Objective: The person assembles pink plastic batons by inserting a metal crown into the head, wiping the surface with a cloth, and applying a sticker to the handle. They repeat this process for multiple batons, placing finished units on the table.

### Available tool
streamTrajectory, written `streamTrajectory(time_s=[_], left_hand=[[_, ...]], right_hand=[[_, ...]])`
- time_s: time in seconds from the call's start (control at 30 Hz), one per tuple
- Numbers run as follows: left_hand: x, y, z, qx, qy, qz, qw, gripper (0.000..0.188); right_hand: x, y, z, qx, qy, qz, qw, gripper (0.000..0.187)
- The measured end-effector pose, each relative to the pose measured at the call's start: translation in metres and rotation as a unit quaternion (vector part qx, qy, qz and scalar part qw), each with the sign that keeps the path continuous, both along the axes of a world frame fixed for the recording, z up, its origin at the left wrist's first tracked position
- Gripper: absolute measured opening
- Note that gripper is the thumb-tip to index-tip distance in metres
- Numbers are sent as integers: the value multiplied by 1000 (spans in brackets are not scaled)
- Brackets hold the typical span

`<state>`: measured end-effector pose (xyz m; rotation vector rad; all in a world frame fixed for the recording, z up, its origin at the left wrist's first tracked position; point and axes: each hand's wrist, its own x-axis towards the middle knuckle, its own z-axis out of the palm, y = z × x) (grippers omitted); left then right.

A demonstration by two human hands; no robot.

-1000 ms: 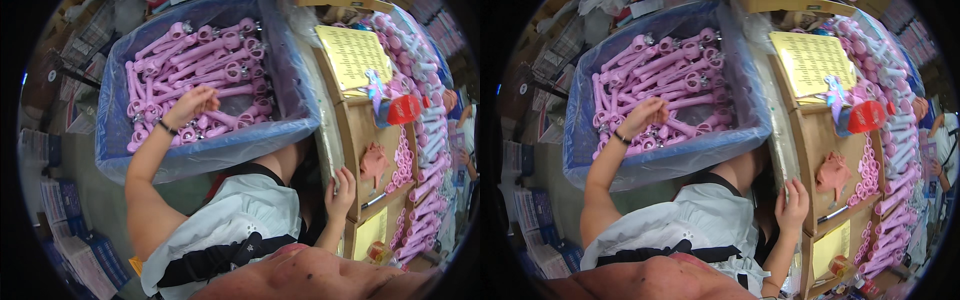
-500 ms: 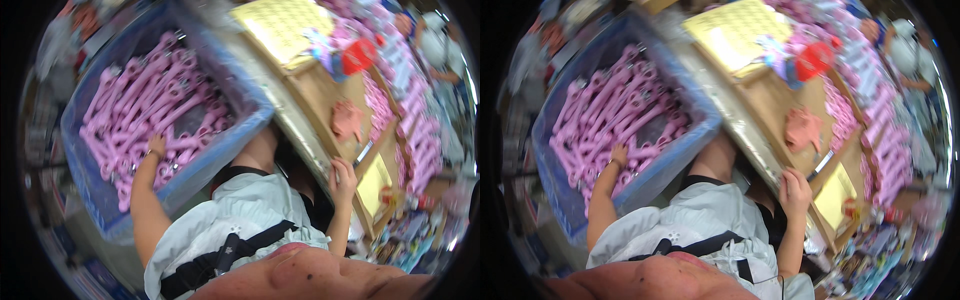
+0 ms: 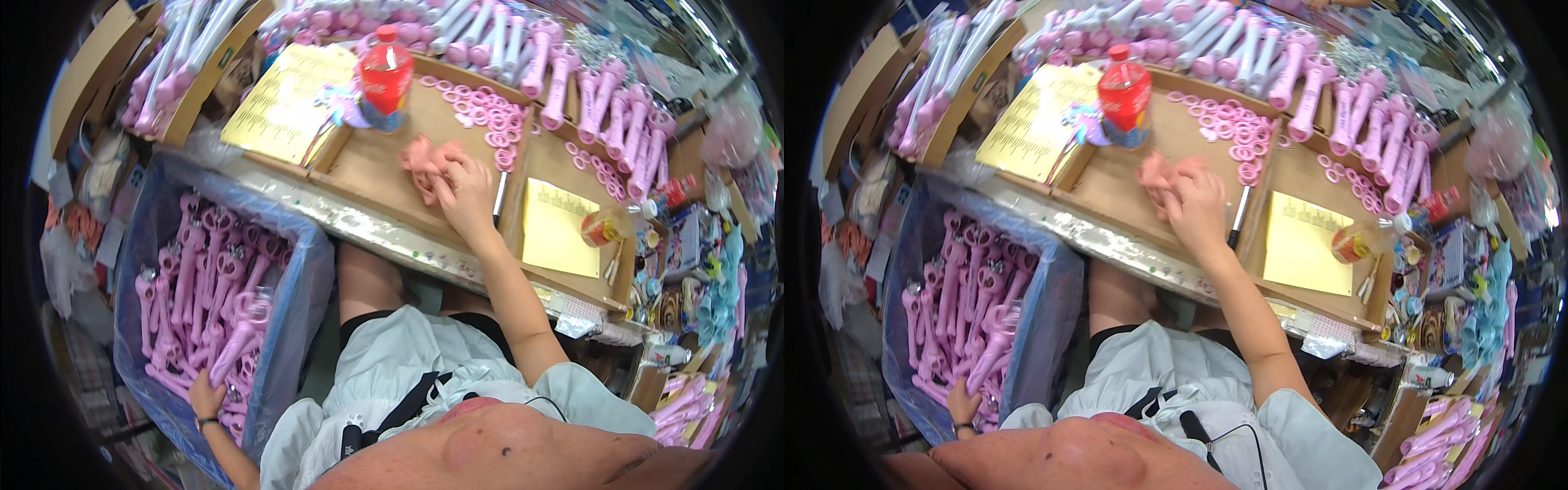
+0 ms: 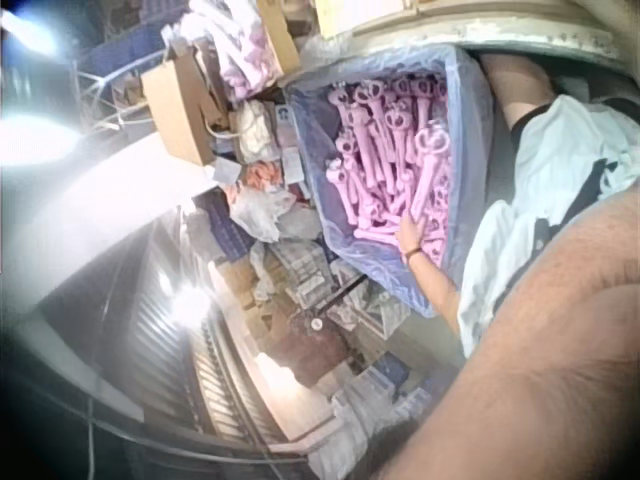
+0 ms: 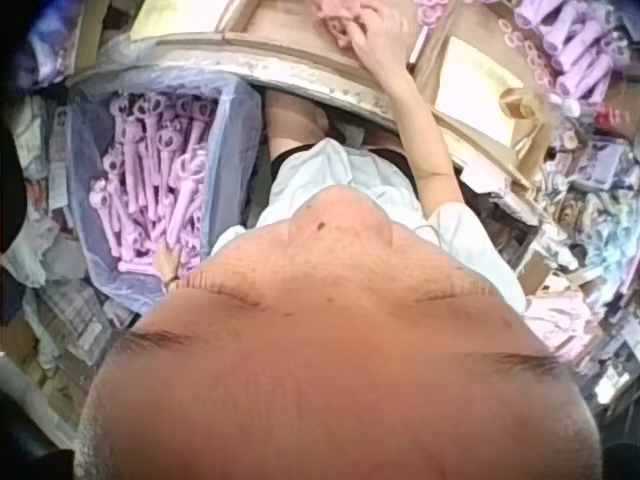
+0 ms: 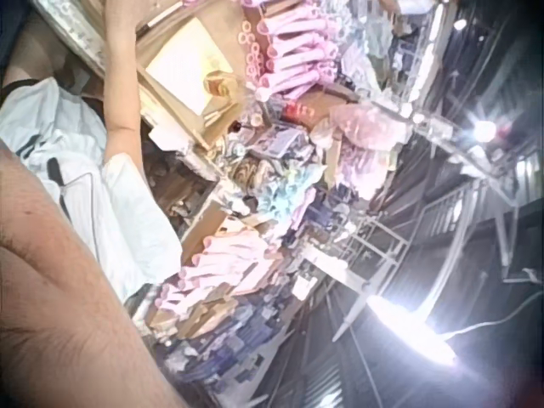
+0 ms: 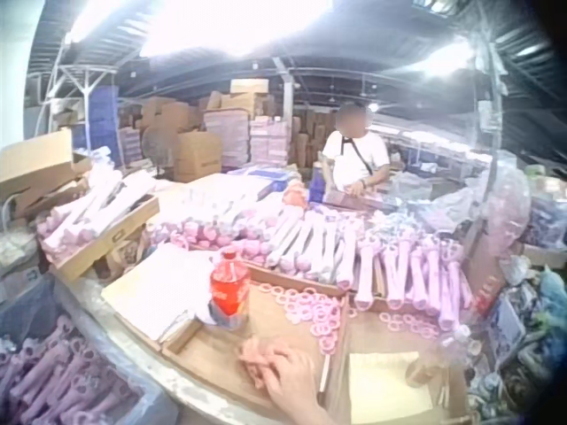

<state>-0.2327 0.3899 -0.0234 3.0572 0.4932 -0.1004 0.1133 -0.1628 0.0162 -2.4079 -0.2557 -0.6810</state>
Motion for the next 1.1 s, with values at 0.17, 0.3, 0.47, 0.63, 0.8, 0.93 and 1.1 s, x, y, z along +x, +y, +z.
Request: streamTrajectory(time_s=[0.17,0.3,0.47,0.63,0.8,0.93,1.1], left_hand=[[33,-40,20,-95,-202,146,964,44],[92,-124,17,-440,-355,80,821,36],[156,-277,41,-705,-208,-25,678,37],[207,-376,49,-796,-17,-108,595,49],[210,-419,32,-759,6,-190,622,56],[192,-416,20,-529,-88,-271,799,67],[192,-402,17,-544,-93,-324,769,72]], right_hand=[[-5,-34,43,199,-252,-62,945,20],[13,-41,48,5,-218,-19,976,16],[5,-37,34,309,-153,-1,939,15],[-48,-30,26,631,-114,155,751,25],[-75,5,4,187,-166,-20,968,29],[-66,6,2,597,44,66,798,27],[-41,-26,29,731,289,228,575,23]])
